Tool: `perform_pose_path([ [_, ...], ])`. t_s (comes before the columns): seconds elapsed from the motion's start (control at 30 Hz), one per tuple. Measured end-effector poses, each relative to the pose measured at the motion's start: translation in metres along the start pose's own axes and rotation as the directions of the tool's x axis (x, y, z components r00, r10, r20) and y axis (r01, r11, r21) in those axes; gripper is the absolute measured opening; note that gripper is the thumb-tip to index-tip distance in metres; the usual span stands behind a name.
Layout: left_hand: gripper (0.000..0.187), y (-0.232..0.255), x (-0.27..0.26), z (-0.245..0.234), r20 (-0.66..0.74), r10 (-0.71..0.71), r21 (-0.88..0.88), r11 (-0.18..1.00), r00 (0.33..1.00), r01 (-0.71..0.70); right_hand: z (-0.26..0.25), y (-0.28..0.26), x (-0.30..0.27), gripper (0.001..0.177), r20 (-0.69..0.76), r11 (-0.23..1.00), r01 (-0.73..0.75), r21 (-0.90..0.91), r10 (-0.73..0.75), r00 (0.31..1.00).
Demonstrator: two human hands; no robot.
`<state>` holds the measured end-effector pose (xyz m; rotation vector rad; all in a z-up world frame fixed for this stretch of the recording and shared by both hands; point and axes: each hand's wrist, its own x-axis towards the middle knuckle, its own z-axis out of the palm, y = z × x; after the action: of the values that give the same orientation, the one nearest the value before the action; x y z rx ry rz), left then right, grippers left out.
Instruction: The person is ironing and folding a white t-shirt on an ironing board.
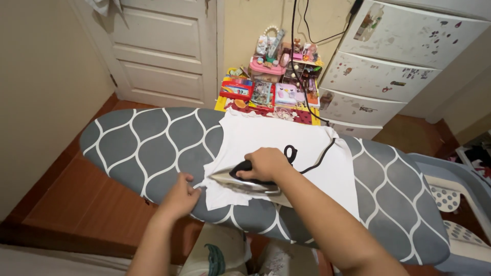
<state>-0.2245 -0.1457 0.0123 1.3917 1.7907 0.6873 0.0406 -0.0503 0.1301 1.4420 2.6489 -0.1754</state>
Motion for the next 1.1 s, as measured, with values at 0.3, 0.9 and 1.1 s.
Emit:
perform_pose_path([
  [0.3,0.048,0.036,0.015,-0.005,-0.205,0.071,0.095,0.994,0.976,-0.052,-0.004,-0.004,-0.019,0.061,0.068,0.989,0.141,-0.051,-0.137,0.988],
  [0.9,0.056,0.079,0.039,0.035,-0.316,0.290,0.433,0.891,0.904,-0.134,0.009,0.088,-0.076,0.064,-0.007,0.953,-0.301,0.034,0.302,0.953],
  [1.1,0.063,0.125,0.047,0.122,-0.026,0.606,0.565,0.665,0.795,-0.488,0.016,0.191,-0.119,0.069,-0.054,0.608,-0.781,0.142,0.793,0.607],
])
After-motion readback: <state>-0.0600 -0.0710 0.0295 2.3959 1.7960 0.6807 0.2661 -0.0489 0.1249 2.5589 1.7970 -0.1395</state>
